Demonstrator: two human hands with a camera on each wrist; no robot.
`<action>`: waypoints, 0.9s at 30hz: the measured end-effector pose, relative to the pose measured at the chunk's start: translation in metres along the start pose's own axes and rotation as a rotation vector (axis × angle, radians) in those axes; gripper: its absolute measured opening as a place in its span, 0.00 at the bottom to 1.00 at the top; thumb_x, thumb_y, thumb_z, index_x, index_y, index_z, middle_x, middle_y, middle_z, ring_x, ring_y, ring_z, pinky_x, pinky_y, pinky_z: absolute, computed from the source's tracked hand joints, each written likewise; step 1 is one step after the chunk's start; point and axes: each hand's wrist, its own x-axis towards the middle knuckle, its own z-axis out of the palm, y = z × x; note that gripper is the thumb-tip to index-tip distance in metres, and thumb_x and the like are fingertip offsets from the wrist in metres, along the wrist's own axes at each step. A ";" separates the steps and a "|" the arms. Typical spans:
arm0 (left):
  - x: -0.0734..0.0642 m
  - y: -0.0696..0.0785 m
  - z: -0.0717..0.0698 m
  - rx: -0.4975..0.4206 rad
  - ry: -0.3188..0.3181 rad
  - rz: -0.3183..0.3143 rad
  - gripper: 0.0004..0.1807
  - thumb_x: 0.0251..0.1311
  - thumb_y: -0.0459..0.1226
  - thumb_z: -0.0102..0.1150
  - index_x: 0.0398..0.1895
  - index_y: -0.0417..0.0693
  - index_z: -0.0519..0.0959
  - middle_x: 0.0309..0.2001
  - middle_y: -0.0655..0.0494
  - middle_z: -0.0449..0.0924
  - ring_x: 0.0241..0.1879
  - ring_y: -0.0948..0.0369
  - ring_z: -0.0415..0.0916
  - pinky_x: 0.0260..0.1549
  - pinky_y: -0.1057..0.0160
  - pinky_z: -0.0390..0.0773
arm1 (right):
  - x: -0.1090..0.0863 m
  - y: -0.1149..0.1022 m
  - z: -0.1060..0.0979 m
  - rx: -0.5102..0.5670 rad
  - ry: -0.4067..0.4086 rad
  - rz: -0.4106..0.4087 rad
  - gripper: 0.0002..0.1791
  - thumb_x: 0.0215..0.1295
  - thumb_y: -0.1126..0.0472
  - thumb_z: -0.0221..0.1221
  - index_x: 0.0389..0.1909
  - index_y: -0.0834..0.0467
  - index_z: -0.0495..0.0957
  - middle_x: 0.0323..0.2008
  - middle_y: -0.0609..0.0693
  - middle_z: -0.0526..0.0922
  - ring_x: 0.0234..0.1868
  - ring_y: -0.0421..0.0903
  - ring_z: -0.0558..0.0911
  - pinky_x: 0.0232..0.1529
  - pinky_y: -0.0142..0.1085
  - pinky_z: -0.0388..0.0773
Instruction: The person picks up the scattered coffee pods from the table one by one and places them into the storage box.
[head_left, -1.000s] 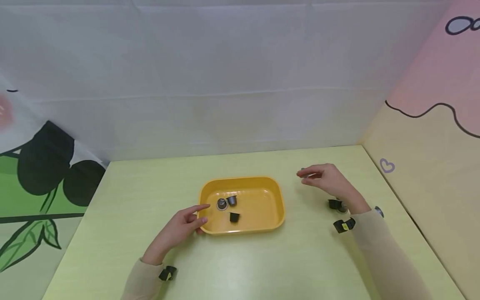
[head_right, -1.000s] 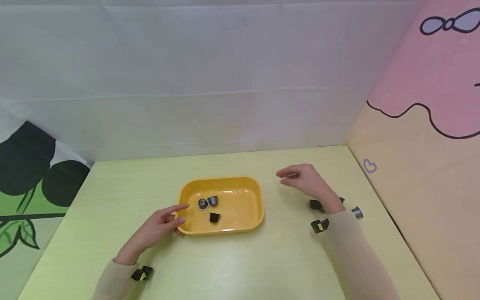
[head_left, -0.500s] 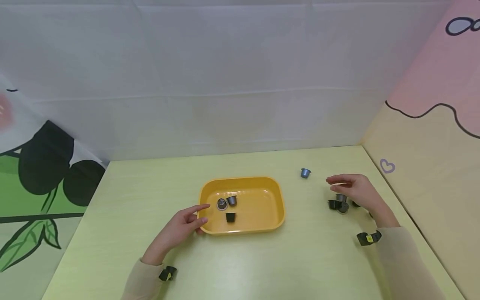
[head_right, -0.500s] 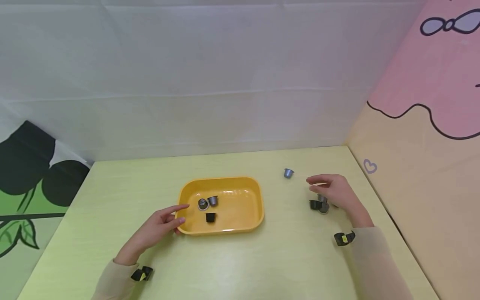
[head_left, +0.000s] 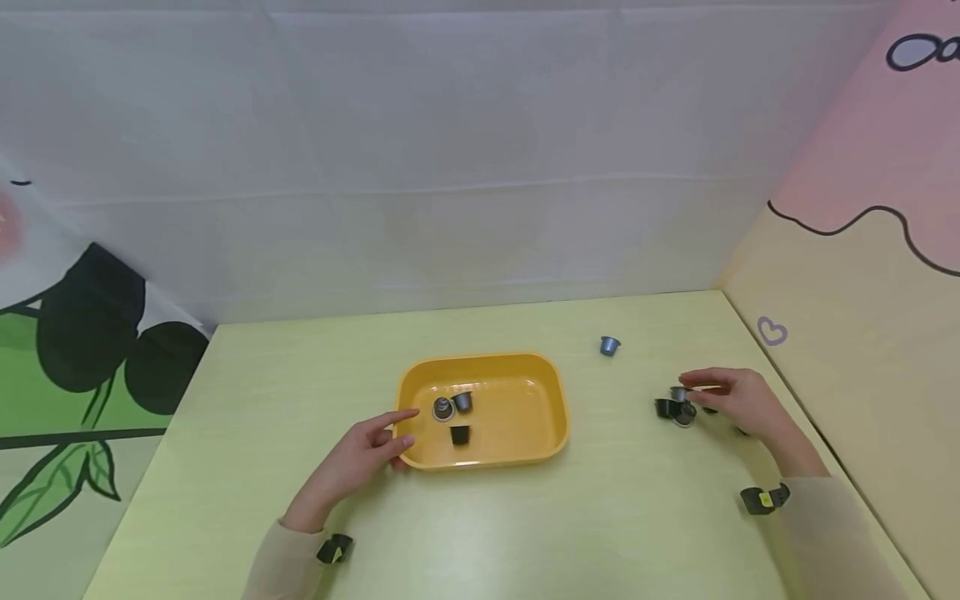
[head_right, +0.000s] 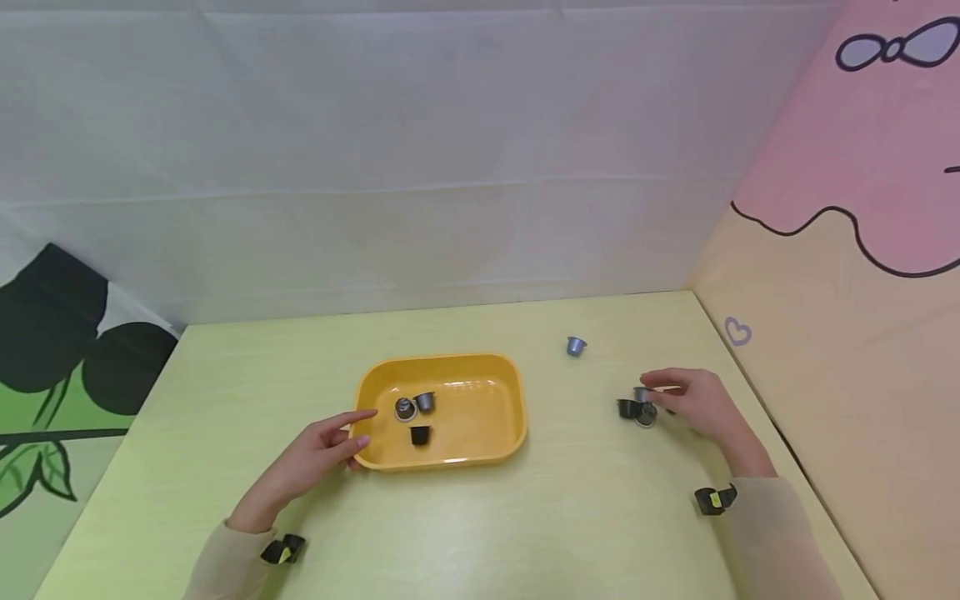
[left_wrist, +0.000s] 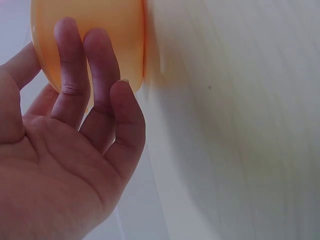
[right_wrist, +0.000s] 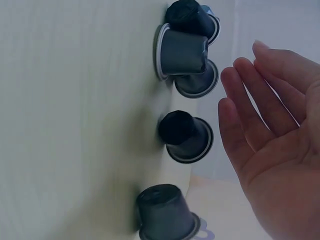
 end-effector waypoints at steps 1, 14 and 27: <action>0.000 0.000 0.000 -0.003 -0.002 0.001 0.29 0.68 0.46 0.61 0.70 0.48 0.71 0.25 0.48 0.82 0.21 0.56 0.67 0.24 0.63 0.59 | -0.001 0.001 0.000 0.005 0.004 0.000 0.20 0.67 0.58 0.66 0.56 0.62 0.81 0.53 0.61 0.83 0.47 0.41 0.84 0.39 0.29 0.78; 0.000 0.004 0.000 -0.008 0.001 -0.005 0.28 0.68 0.43 0.61 0.70 0.48 0.71 0.25 0.46 0.82 0.21 0.52 0.68 0.24 0.64 0.58 | -0.021 0.012 0.003 0.059 0.112 0.003 0.18 0.62 0.62 0.69 0.52 0.63 0.83 0.50 0.61 0.85 0.41 0.28 0.82 0.37 0.26 0.77; -0.001 0.004 0.000 -0.012 0.002 -0.009 0.28 0.68 0.44 0.61 0.70 0.49 0.71 0.25 0.46 0.82 0.21 0.54 0.68 0.24 0.64 0.58 | -0.027 0.017 0.019 0.073 0.067 -0.011 0.18 0.61 0.64 0.69 0.52 0.63 0.83 0.50 0.62 0.84 0.41 0.34 0.83 0.39 0.27 0.78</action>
